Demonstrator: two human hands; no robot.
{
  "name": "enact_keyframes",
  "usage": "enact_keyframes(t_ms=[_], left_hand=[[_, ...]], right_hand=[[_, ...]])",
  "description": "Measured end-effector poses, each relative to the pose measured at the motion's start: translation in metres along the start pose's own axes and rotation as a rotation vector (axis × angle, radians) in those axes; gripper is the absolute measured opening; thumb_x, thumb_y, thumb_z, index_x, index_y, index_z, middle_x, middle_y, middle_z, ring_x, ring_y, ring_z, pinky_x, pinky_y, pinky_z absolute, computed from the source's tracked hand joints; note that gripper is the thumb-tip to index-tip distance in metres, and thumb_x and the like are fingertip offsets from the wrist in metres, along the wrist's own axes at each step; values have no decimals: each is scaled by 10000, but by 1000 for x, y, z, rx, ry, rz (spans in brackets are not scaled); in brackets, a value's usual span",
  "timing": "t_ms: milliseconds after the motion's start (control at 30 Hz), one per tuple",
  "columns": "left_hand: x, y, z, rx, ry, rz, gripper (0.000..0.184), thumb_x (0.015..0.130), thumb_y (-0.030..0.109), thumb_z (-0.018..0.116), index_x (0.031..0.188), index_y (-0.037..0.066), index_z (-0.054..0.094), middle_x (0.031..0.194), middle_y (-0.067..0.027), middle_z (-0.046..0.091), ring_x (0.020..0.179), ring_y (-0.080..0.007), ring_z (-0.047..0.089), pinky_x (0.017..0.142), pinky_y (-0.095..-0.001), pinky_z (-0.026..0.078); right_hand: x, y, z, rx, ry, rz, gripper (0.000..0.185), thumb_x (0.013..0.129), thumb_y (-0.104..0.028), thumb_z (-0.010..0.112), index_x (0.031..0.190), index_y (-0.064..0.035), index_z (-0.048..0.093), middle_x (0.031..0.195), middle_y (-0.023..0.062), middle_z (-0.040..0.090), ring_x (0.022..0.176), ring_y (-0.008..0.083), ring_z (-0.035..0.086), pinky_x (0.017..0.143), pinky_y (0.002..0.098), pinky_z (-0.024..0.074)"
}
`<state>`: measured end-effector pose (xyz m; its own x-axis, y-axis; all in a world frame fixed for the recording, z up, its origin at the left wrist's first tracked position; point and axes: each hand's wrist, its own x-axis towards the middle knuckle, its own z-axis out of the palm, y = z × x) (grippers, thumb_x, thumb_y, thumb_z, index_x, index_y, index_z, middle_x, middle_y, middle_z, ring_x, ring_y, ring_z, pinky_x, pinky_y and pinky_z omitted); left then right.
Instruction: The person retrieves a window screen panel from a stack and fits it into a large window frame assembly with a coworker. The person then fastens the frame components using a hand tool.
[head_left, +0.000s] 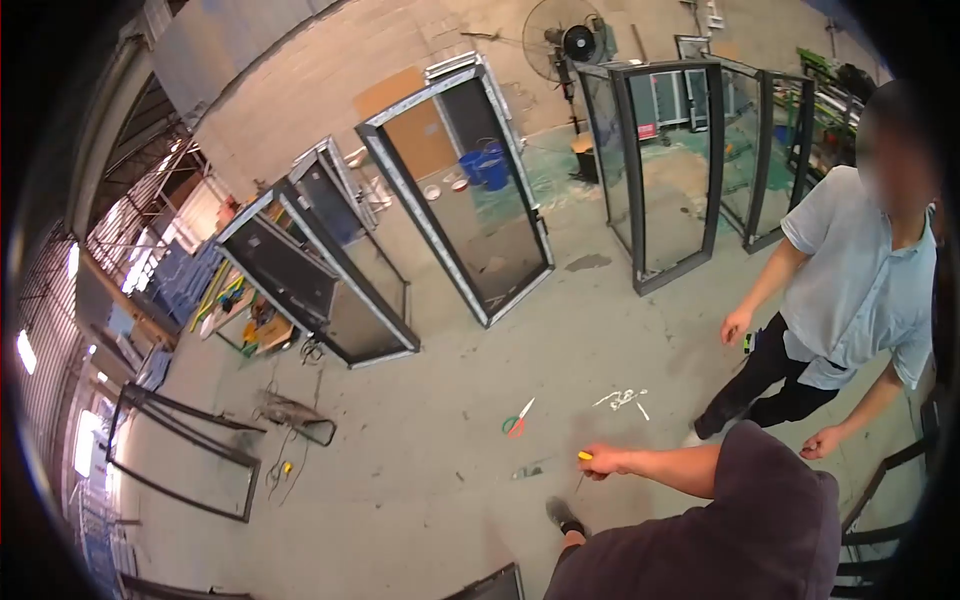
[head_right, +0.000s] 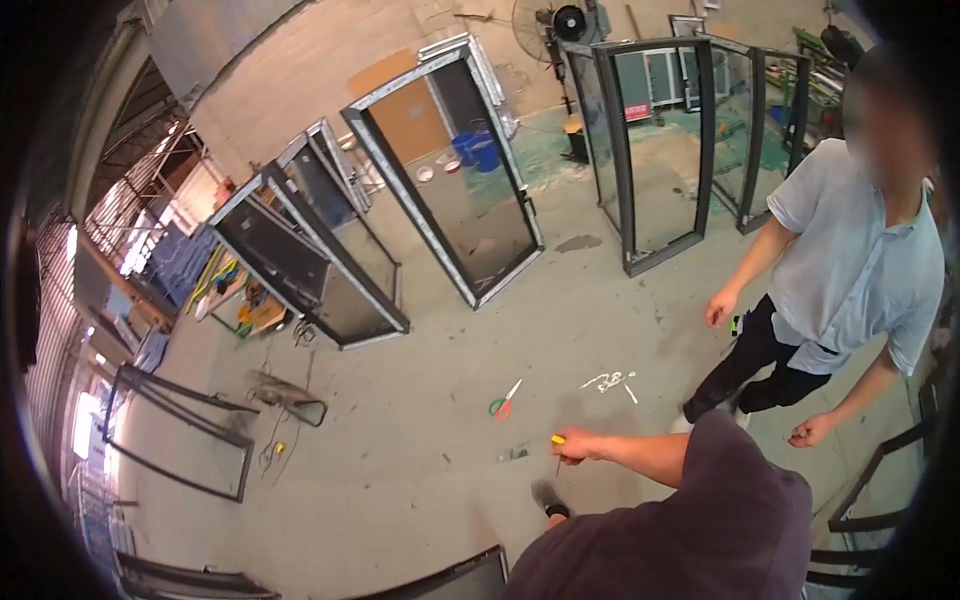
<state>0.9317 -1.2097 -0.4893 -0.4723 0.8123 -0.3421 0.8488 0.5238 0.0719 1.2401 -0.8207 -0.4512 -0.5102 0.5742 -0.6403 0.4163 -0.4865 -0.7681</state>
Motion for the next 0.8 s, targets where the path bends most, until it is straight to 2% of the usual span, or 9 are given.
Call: enact_keyframes(t_ms=[100, 200, 267, 333, 367, 533, 633, 667, 800], left_hand=[[82, 20, 37, 35, -246, 100, 583, 894, 524, 499, 1242, 57, 522, 1274, -221, 506, 1188, -330, 484, 982, -477, 385], [152, 5, 39, -98, -243, 156, 638, 905, 567, 472, 1310, 75, 513, 1360, -219, 491, 1270, -309, 469, 1038, -473, 373], [231, -9, 0, -616, -193, 210, 188, 847, 166, 628, 929, 0, 596, 689, -155, 606, 645, -262, 594, 595, -357, 471], [302, -8, -60, -337, -126, 381, 243, 831, 243, 667, 909, 16, 631, 793, -164, 673, 726, -285, 650, 665, -384, 514], [323, 20, -121, -358, -203, 317, 283, 803, 270, 688, 928, 19, 642, 855, -189, 671, 818, -351, 649, 722, -437, 514], [461, 122, -224, -430, -117, 418, 286, 809, 242, 697, 948, -1, 639, 864, -174, 665, 815, -317, 648, 747, -398, 517], [533, 222, -282, -458, -60, 554, 312, 820, 253, 692, 995, -1, 642, 933, -177, 657, 878, -324, 642, 793, -396, 511], [555, 254, -304, -452, -5, 646, 326, 826, 259, 688, 1019, 0, 642, 982, -180, 650, 925, -328, 634, 824, -397, 504], [631, 379, -412, -346, 190, 853, 371, 831, 255, 681, 1095, 5, 611, 1094, -199, 608, 1053, -360, 565, 907, -425, 451]], right_hand=[[15, 6, -24, -150, 41, 73, 204, 900, -257, 627, 964, -67, 590, 774, 32, 609, 600, 123, 574, 558, 282, 501], [25, -4, -57, -456, 84, 72, 265, 891, -305, 632, 976, -55, 606, 816, 41, 641, 621, 133, 614, 583, 306, 513], [36, -5, -87, -573, 178, 63, 305, 858, -344, 641, 983, -66, 617, 813, 72, 659, 641, 170, 642, 615, 340, 521], [41, -3, -106, -643, 324, 52, 344, 814, -380, 653, 988, -83, 633, 803, 117, 675, 677, 234, 672, 661, 389, 530], [45, -6, -116, -593, 391, 57, 342, 802, -377, 655, 987, -90, 637, 795, 131, 673, 694, 262, 673, 674, 404, 531], [77, -13, -155, -593, 604, -56, 383, 778, -386, 645, 969, -54, 623, 932, 202, 661, 899, 387, 629, 781, 461, 503], [108, -33, -189, -464, 561, 30, 376, 781, -391, 644, 953, -57, 625, 961, 204, 655, 920, 390, 621, 791, 465, 494], [126, -31, -202, -565, 631, -71, 340, 789, -361, 655, 924, -49, 629, 869, 187, 661, 839, 364, 642, 728, 453, 505], [174, -71, -264, -504, 589, -45, 363, 788, -385, 636, 964, -68, 636, 987, 205, 650, 955, 387, 611, 812, 468, 486]])
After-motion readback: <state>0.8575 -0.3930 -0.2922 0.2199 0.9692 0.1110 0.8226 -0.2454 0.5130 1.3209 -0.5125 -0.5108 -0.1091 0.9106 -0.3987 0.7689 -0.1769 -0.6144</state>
